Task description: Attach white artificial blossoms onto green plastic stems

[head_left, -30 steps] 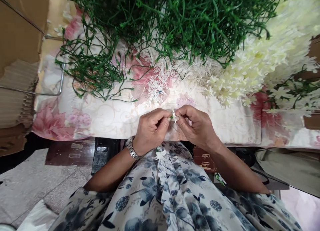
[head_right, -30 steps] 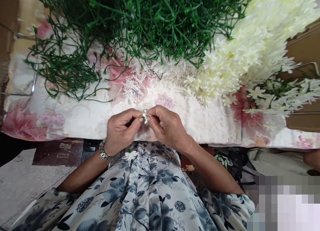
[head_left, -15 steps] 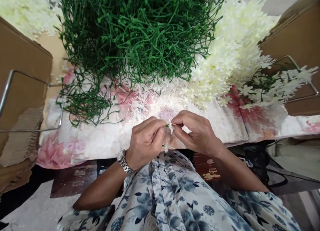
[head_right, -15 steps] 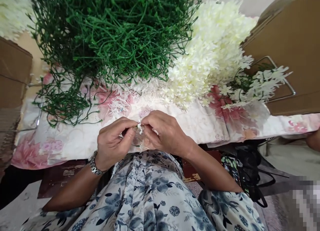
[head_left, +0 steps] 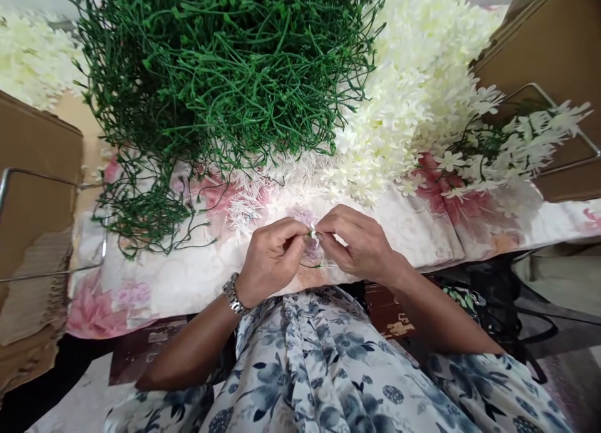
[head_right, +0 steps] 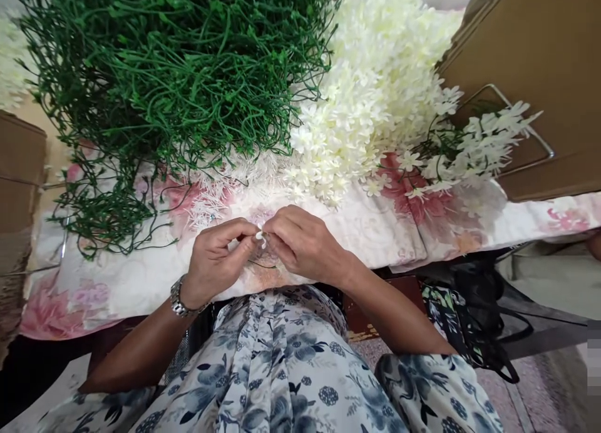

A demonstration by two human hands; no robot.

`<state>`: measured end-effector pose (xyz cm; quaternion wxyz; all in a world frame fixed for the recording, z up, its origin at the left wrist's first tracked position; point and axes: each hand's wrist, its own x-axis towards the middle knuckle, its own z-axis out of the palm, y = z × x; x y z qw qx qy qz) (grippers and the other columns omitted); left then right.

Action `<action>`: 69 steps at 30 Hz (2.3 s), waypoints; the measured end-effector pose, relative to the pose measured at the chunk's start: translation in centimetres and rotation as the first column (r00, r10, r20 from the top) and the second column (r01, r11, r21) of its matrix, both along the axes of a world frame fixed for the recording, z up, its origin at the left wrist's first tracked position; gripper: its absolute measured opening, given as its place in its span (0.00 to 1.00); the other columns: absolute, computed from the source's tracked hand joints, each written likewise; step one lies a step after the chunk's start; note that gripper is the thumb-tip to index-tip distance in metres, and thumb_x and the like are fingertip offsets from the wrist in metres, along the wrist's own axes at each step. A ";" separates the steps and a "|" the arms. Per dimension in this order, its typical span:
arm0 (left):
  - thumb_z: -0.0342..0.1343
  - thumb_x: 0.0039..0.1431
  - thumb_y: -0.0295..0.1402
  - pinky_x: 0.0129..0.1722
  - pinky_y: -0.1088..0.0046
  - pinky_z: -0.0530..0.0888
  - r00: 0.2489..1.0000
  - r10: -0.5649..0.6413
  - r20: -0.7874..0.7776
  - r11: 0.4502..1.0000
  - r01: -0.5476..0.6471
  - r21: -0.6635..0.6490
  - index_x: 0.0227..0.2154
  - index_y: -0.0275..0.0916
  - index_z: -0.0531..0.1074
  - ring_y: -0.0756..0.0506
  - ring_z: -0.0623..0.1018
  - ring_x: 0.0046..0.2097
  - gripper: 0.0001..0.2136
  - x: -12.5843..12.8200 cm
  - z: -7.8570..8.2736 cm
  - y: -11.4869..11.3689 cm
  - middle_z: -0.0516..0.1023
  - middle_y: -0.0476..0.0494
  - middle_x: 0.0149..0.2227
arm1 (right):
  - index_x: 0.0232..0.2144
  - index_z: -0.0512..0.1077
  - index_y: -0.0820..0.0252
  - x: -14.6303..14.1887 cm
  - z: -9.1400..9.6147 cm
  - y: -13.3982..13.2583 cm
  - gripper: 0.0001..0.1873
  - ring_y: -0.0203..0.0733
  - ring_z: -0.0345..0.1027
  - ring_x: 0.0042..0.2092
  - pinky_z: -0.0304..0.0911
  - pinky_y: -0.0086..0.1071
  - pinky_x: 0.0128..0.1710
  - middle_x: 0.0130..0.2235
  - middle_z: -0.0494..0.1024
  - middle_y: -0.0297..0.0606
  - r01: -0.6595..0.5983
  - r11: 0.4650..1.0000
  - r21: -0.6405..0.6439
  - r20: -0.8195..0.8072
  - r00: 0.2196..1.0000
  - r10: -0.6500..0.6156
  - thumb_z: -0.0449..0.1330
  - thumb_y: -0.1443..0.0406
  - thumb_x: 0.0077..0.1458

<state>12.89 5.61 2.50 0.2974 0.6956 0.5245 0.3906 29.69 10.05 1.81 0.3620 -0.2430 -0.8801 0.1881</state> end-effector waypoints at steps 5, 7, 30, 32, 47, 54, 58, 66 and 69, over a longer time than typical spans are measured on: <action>0.48 0.52 0.20 0.26 0.81 0.63 1.000 -0.014 0.018 1.000 0.015 -0.024 0.24 0.36 0.68 0.55 0.66 0.25 0.07 0.2 -0.3 0.4 0.67 0.53 0.22 | 0.31 0.66 0.64 0.3 0.2 0.5 0.05 0.34 0.62 0.31 0.59 0.28 0.30 0.26 0.68 0.36 -0.019 0.997 -0.075 0.014 1.000 0.020 0.51 0.71 0.56; 0.48 0.51 0.21 0.25 0.81 0.63 0.999 -0.030 0.026 0.997 0.031 -0.064 0.23 0.36 0.67 0.55 0.66 0.24 0.07 0.1 -0.2 0.6 0.66 0.54 0.21 | 0.31 0.66 0.63 0.5 0.5 0.7 0.05 0.33 0.62 0.30 0.59 0.27 0.29 0.26 0.67 0.35 -0.032 0.995 -0.096 0.040 0.999 0.036 0.50 0.71 0.57; 0.49 0.50 0.20 0.21 0.83 0.62 0.985 0.005 0.172 0.996 0.009 -0.084 0.23 0.35 0.68 0.57 0.64 0.21 0.07 -0.1 -0.8 1.1 0.66 0.55 0.18 | 0.32 0.64 0.61 0.1 0.2 1.6 0.05 0.33 0.61 0.30 0.60 0.27 0.29 0.26 0.67 0.34 -0.076 0.995 -0.069 0.081 0.993 0.082 0.50 0.72 0.55; 0.49 0.51 0.20 0.21 0.83 0.62 0.985 0.025 0.168 0.997 -0.013 -0.074 0.23 0.35 0.68 0.57 0.64 0.21 0.07 0.0 -0.8 1.1 0.66 0.55 0.18 | 0.32 0.64 0.61 -0.1 0.0 1.4 0.05 0.33 0.61 0.30 0.59 0.27 0.29 0.27 0.67 0.34 -0.053 0.995 -0.086 0.060 0.996 0.058 0.50 0.72 0.55; 0.49 0.51 0.21 0.21 0.82 0.63 0.985 0.076 0.155 0.997 -0.074 -0.019 0.24 0.35 0.69 0.56 0.65 0.21 0.06 0.0 -1.1 0.7 0.68 0.53 0.20 | 0.30 0.65 0.61 -0.7 0.2 0.8 0.03 0.28 0.62 0.28 0.57 0.23 0.27 0.26 0.68 0.30 0.030 0.969 -0.244 0.058 0.998 -0.016 0.53 0.72 0.53; 0.48 0.51 0.21 0.24 0.80 0.65 0.995 0.096 0.034 0.993 -0.098 0.068 0.24 0.36 0.69 0.55 0.67 0.22 0.07 -0.1 -1.1 0.5 0.71 0.52 0.22 | 0.28 0.65 0.61 -0.9 0.1 0.9 0.04 0.28 0.61 0.26 0.56 0.23 0.26 0.25 0.68 0.29 0.037 0.966 -0.256 0.078 0.997 -0.017 0.52 0.72 0.52; 0.47 0.52 0.21 0.24 0.80 0.64 0.994 0.108 0.016 0.992 -0.108 0.063 0.24 0.36 0.69 0.54 0.67 0.22 0.08 -0.1 -1.2 0.5 0.71 0.52 0.21 | 0.28 0.65 0.61 -1.1 -0.2 0.6 0.04 0.28 0.62 0.26 0.57 0.24 0.26 0.25 0.69 0.30 0.061 0.967 -0.246 0.053 0.997 -0.049 0.52 0.71 0.52; 0.48 0.50 0.20 0.23 0.80 0.63 0.992 0.123 0.040 0.990 -0.125 0.069 0.23 0.35 0.69 0.55 0.66 0.22 0.08 -0.1 -1.5 0.5 0.69 0.53 0.20 | 0.28 0.65 0.61 -1.5 -0.5 0.5 0.04 0.29 0.62 0.27 0.58 0.24 0.27 0.25 0.69 0.31 0.070 0.970 -0.231 0.043 0.997 -0.062 0.52 0.71 0.53; 0.49 0.50 0.20 0.23 0.80 0.63 0.988 0.139 0.061 0.989 -0.142 0.044 0.23 0.35 0.69 0.55 0.66 0.21 0.07 -0.1 -1.6 0.5 0.69 0.53 0.19 | 0.28 0.65 0.62 -1.8 -0.6 0.5 0.04 0.30 0.62 0.27 0.58 0.24 0.26 0.25 0.69 0.32 0.070 0.975 -0.211 0.029 0.997 -0.065 0.52 0.71 0.53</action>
